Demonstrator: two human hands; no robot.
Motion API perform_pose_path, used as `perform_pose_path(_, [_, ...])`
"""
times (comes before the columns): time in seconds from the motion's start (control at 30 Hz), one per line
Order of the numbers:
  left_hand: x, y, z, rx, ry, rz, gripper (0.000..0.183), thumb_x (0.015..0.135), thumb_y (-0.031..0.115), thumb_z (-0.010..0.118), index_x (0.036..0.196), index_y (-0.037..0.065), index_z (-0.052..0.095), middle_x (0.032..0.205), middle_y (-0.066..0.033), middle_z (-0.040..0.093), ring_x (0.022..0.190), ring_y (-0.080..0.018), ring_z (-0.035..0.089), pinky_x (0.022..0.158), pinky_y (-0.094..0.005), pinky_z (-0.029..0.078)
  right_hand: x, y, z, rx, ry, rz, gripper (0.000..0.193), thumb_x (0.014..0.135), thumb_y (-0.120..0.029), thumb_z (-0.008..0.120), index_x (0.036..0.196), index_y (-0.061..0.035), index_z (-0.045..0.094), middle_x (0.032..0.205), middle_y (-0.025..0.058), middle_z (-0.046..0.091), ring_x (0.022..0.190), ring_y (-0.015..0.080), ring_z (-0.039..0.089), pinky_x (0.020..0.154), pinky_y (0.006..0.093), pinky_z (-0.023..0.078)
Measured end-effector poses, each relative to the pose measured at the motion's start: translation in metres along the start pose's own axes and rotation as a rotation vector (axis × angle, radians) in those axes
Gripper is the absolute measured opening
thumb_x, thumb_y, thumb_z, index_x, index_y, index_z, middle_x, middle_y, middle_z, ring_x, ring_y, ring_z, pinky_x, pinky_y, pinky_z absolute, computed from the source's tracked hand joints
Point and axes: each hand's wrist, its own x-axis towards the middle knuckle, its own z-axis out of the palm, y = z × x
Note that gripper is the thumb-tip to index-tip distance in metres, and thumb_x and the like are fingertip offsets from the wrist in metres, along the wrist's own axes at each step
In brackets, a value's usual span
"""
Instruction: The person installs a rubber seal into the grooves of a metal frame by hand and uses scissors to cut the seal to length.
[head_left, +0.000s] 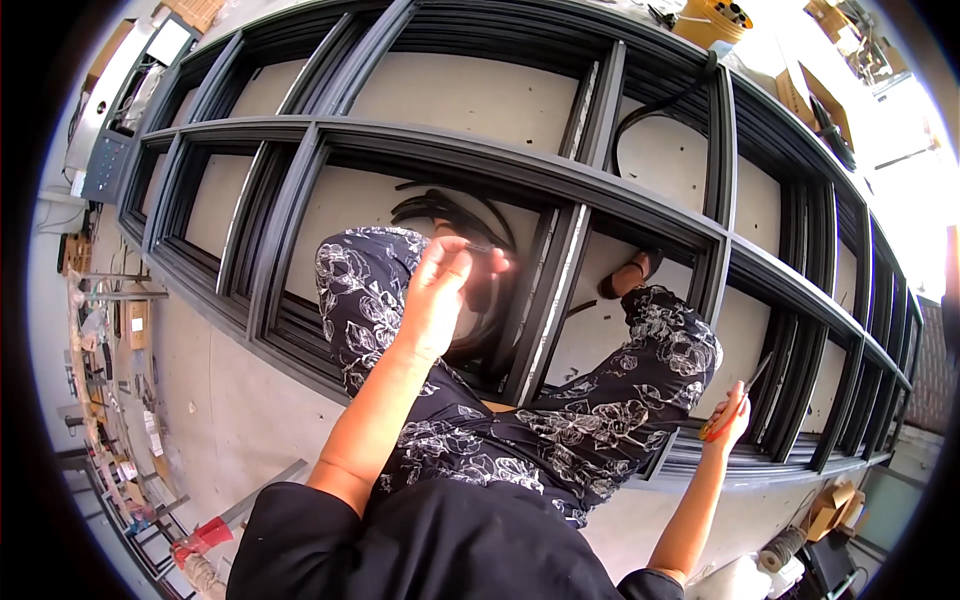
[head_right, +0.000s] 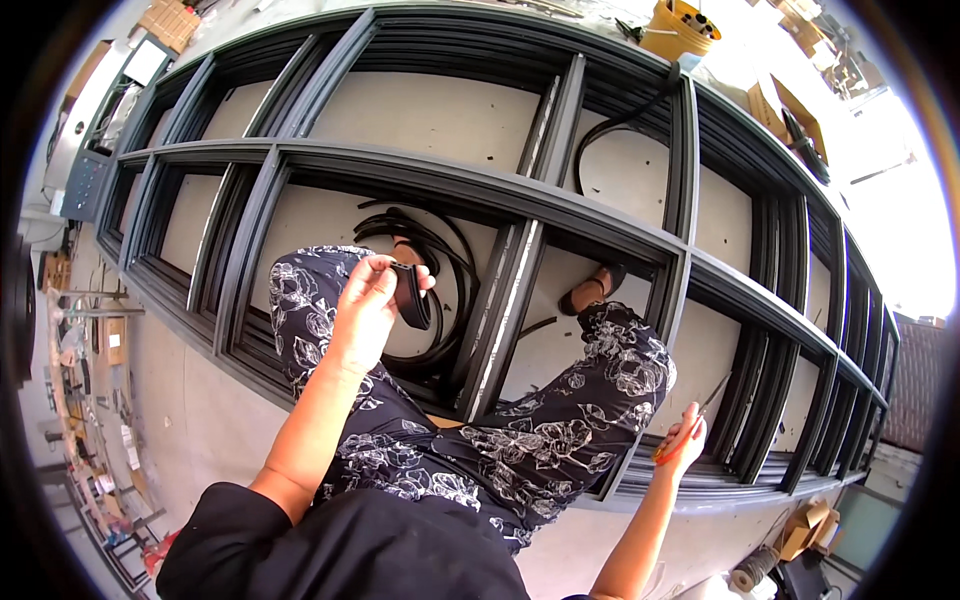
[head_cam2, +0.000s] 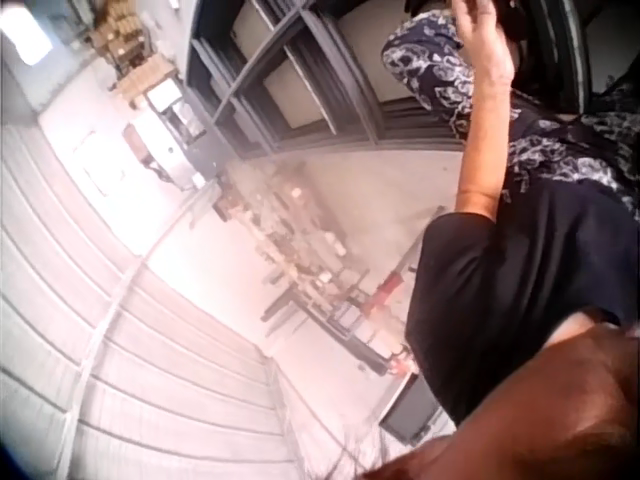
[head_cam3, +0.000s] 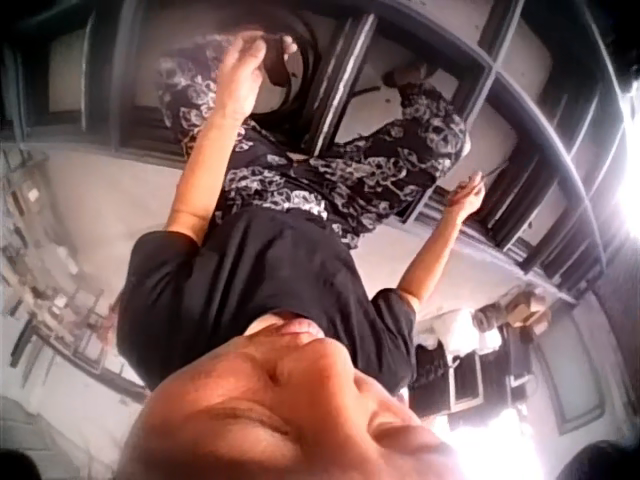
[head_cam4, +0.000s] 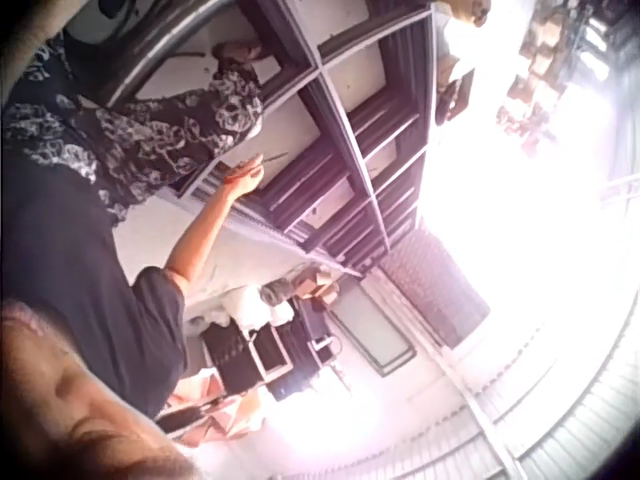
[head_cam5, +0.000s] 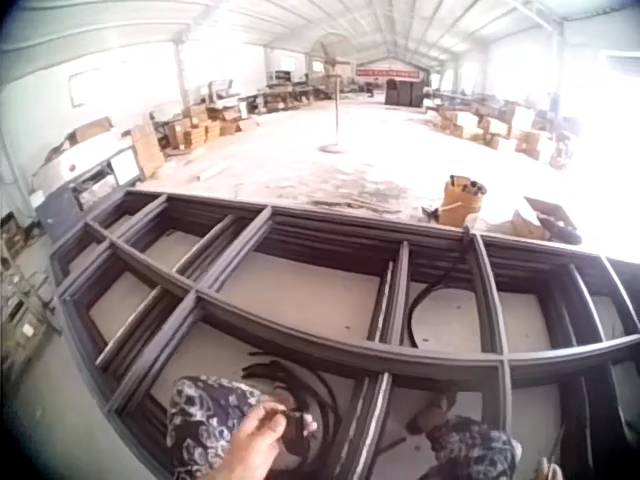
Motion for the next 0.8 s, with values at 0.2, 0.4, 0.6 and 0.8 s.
perform_pose_path(0.2, [0.001,-0.001,-0.011,0.053,0.059,-0.025,0.010,0.100,0.013,0.050,0.108,0.007,0.052,0.107,-0.0163,0.067,0.101,-0.0265,0.066,0.094,-0.0369,0.049,-0.011,0.066,-0.043,-0.057,0.181,0.190,0.031,0.088,-0.041,0.070,0.085,-0.0145,0.053,0.054,-0.0045,0.037,0.037,0.0065,0.030,0.034,0.0224,0.023])
perform_pose_path(0.4, [-0.005,-0.023,-0.005,0.198,0.072,-0.114,0.014,0.101,0.019,0.051,0.107,0.006,0.050,0.097,-0.0118,0.066,0.086,-0.0177,0.065,0.086,-0.0304,0.051,-0.046,0.005,-0.023,0.126,0.050,0.098,0.021,0.091,-0.030,0.064,0.094,-0.0110,0.055,0.061,-0.0047,0.040,0.045,0.0051,0.035,0.039,0.0211,0.026])
perform_pose_path(0.6, [-0.007,-0.043,0.009,0.287,0.023,-0.164,0.014,0.101,0.016,0.050,0.108,0.004,0.050,0.092,-0.0105,0.066,0.079,-0.0162,0.066,0.078,-0.0274,0.051,-0.082,-0.056,0.031,-0.025,-0.177,-0.123,0.027,0.086,-0.009,0.072,0.107,-0.0092,0.056,0.072,-0.0058,0.048,0.053,0.0006,0.038,0.043,0.0180,0.027])
perform_pose_path(0.8, [0.009,-0.010,-0.003,0.316,0.076,-0.046,0.013,0.102,0.017,0.049,0.104,0.004,0.051,0.093,-0.0101,0.063,0.082,-0.0162,0.063,0.080,-0.0276,0.049,-0.080,-0.040,0.038,0.029,-0.111,-0.225,0.026,0.087,-0.010,0.072,0.109,-0.0082,0.057,0.076,-0.0071,0.048,0.058,-0.0005,0.038,0.048,0.0164,0.027])
